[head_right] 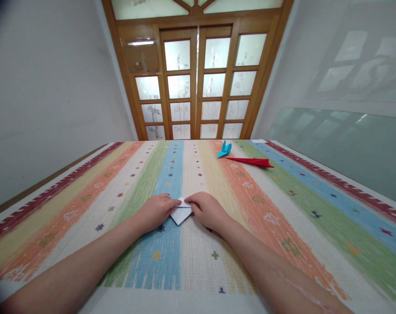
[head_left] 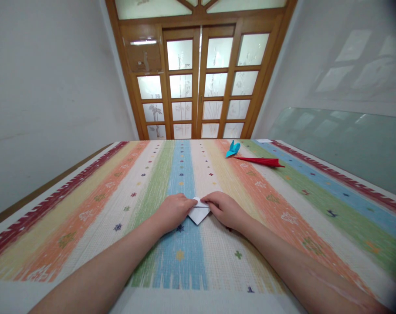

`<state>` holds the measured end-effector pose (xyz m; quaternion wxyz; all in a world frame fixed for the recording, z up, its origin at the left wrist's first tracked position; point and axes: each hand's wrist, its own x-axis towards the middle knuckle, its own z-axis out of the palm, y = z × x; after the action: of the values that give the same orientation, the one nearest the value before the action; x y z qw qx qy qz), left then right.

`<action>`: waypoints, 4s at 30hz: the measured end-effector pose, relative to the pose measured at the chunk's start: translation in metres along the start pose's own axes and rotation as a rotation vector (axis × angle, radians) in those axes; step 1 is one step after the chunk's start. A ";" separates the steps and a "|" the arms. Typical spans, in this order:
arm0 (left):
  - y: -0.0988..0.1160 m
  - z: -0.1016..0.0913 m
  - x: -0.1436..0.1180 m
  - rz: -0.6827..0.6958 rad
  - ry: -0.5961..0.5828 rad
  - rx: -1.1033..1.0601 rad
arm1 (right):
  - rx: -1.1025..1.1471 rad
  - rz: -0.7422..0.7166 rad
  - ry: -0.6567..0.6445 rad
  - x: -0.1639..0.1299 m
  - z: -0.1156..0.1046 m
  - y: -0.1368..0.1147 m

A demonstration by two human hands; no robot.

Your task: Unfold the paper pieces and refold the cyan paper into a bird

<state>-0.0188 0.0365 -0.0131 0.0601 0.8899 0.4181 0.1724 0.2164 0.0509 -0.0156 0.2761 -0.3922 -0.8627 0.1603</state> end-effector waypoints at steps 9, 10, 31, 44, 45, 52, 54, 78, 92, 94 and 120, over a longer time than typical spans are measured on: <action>-0.006 0.002 -0.002 -0.005 -0.001 0.109 | 0.088 -0.102 -0.042 -0.002 -0.004 0.003; -0.006 0.002 -0.002 -0.006 0.002 0.100 | 0.083 -0.108 -0.030 -0.002 -0.003 0.002; 0.025 0.002 0.005 -0.246 0.101 -1.129 | 0.895 0.285 0.038 0.004 0.006 -0.022; 0.021 0.003 0.003 -0.471 0.078 -1.427 | 0.848 0.430 0.018 0.003 0.008 -0.021; 0.023 0.004 0.003 -0.484 0.098 -1.373 | 0.834 0.424 0.015 0.003 0.008 -0.023; 0.030 0.004 0.004 -0.552 0.196 -1.328 | 0.960 0.388 0.066 0.005 0.007 -0.033; 0.029 0.003 0.004 -0.566 0.222 -1.331 | 1.015 0.392 0.055 0.005 0.008 -0.033; 0.035 0.004 0.003 -0.445 0.241 -1.407 | 1.172 0.628 0.099 0.000 0.016 -0.052; 0.025 0.007 0.005 -0.410 0.322 -1.168 | 1.092 0.587 0.064 -0.003 0.021 -0.059; 0.025 0.006 0.004 -0.403 0.311 -1.152 | 1.036 0.556 0.017 -0.004 0.021 -0.059; 0.028 -0.001 -0.003 -0.330 0.085 -0.751 | 0.842 0.426 0.255 0.003 0.013 -0.034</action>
<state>-0.0008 0.0160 -0.0064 0.3902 0.7191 0.4653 0.3378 0.1869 0.0300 -0.0085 0.4751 -0.4308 -0.5827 0.4991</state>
